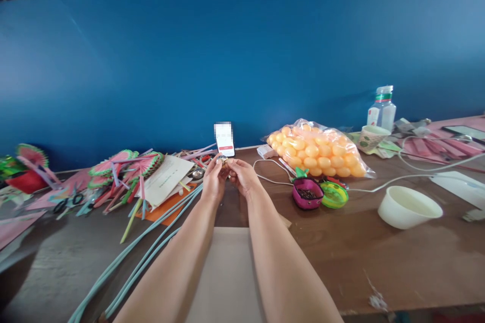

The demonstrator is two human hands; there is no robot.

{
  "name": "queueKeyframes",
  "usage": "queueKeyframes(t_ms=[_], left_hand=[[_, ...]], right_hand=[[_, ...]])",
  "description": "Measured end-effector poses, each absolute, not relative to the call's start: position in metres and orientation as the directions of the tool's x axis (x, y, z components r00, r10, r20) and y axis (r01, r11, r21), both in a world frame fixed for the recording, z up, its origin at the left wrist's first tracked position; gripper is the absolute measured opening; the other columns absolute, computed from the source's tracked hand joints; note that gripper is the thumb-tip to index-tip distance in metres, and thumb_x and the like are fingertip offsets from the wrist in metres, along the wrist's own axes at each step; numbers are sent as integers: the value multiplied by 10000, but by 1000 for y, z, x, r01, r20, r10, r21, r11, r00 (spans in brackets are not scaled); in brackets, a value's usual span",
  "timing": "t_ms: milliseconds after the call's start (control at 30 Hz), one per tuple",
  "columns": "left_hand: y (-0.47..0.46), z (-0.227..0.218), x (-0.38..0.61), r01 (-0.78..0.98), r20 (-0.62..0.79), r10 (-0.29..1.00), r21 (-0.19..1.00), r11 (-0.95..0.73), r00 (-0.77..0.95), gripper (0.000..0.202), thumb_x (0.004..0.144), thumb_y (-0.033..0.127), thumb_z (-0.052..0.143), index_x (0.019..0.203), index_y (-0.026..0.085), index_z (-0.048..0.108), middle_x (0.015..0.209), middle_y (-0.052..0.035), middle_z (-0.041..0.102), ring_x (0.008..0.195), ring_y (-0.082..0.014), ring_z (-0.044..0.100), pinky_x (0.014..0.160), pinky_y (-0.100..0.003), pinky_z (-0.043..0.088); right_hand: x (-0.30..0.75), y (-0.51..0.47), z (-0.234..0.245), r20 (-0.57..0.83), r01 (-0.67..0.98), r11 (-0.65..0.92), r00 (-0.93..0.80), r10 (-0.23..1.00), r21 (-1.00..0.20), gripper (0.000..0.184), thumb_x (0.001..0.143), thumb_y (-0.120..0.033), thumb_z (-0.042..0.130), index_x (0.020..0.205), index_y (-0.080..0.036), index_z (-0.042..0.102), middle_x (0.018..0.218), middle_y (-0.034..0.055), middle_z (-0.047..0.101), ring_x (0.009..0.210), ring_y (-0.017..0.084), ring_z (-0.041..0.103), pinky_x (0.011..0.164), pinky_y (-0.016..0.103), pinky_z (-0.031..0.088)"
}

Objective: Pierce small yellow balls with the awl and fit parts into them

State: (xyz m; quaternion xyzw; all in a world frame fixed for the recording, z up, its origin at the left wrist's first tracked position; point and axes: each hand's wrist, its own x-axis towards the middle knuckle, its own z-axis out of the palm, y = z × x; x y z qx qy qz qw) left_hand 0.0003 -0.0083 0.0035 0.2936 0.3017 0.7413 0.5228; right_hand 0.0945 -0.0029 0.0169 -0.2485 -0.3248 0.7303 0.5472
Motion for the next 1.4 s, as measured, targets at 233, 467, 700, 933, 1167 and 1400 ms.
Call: queueKeyframes(t_ms=[233,467,700,933,1167,1400], left_hand=[[-9,4,0,-593,121,951,757,-273,-283,360,673,295,765,1010,203,680,908,-31,670,760,-130,616,751,-274,478],[-9,3,0,-595,122,956,759,-263,-268,376,677,311,766,1024,198,675,920,-38,675,760,-135,623,751,-278,481],[-9,3,-1,-601,132,957,754,-265,-257,379,684,308,765,1037,200,679,921,-41,681,762,-138,632,762,-284,488],[-8,2,-1,-602,148,959,752,-268,-243,376,688,310,765,1038,199,681,918,-41,681,773,-142,635,776,-291,490],[-9,4,-1,-605,149,958,749,-270,-244,370,689,303,765,1031,192,681,912,-42,677,758,-138,630,769,-290,491],[-10,4,0,-594,149,957,757,-273,-251,359,688,292,762,1025,194,685,921,-41,674,764,-139,622,775,-294,485]], right_hand=[[94,-2,17,-1,-630,-171,-261,965,-758,329,542,-303,837,728,-141,619,592,-62,502,476,18,309,406,162,229],[95,-4,18,6,-626,-157,-249,968,-764,328,532,-296,841,709,-147,609,603,-56,515,483,23,307,409,175,221],[95,-4,18,9,-636,-156,-247,969,-756,322,525,-280,848,701,-154,611,602,-51,524,487,28,305,412,172,231],[95,-3,18,9,-639,-157,-248,969,-753,314,542,-292,839,708,-152,612,620,-45,540,485,27,310,411,176,225],[95,-5,20,9,-638,-153,-243,970,-754,317,528,-294,847,700,-155,620,621,-44,540,490,29,311,410,171,234],[95,-4,20,10,-632,-150,-243,970,-760,346,522,-328,850,695,-147,613,609,-52,517,484,21,304,405,170,225]])
